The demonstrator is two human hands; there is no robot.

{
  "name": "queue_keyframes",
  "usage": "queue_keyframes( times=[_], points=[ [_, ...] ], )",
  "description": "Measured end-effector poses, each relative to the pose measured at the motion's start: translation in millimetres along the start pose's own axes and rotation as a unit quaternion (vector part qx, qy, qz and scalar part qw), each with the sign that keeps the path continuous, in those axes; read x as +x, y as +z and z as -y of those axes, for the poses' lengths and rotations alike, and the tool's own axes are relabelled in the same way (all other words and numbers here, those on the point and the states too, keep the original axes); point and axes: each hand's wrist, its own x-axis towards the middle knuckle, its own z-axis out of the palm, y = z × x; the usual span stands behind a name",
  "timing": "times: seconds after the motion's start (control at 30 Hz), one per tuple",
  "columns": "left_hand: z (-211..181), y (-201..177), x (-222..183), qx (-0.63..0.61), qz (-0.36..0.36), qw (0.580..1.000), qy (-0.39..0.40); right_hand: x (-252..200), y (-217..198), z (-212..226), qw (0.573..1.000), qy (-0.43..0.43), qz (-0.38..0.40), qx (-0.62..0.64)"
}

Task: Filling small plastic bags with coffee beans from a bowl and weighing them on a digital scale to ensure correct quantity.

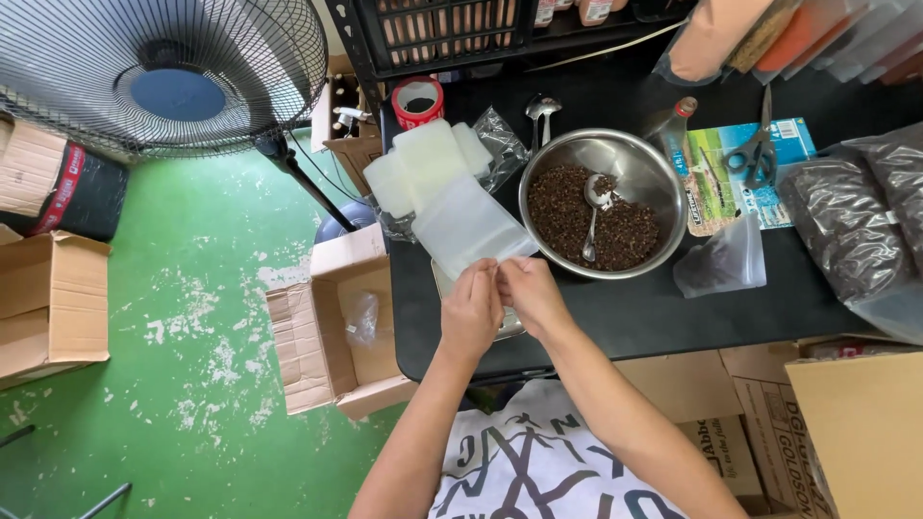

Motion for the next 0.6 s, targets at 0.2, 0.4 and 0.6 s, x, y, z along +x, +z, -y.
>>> queue_keyframes(
  times=[0.2, 0.4, 0.6],
  points=[
    [-18.4, -10.8, 15.2, -0.036, 0.016, 0.999, -0.029, -3.2, -4.6, 13.4, 0.999, -0.010, 0.000, -0.040],
    [-8.7, 3.4, 23.9, -0.053, -0.009, 0.998, -0.044, 1.1, -5.9, -6.5, 0.999, 0.032, -0.017, 0.028],
    [-16.4, -19.8, 58.6, -0.094, 0.202, 0.964, -0.143, -65.9, -12.2, 96.0, 0.804, -0.425, -0.165, -0.383]
  ],
)
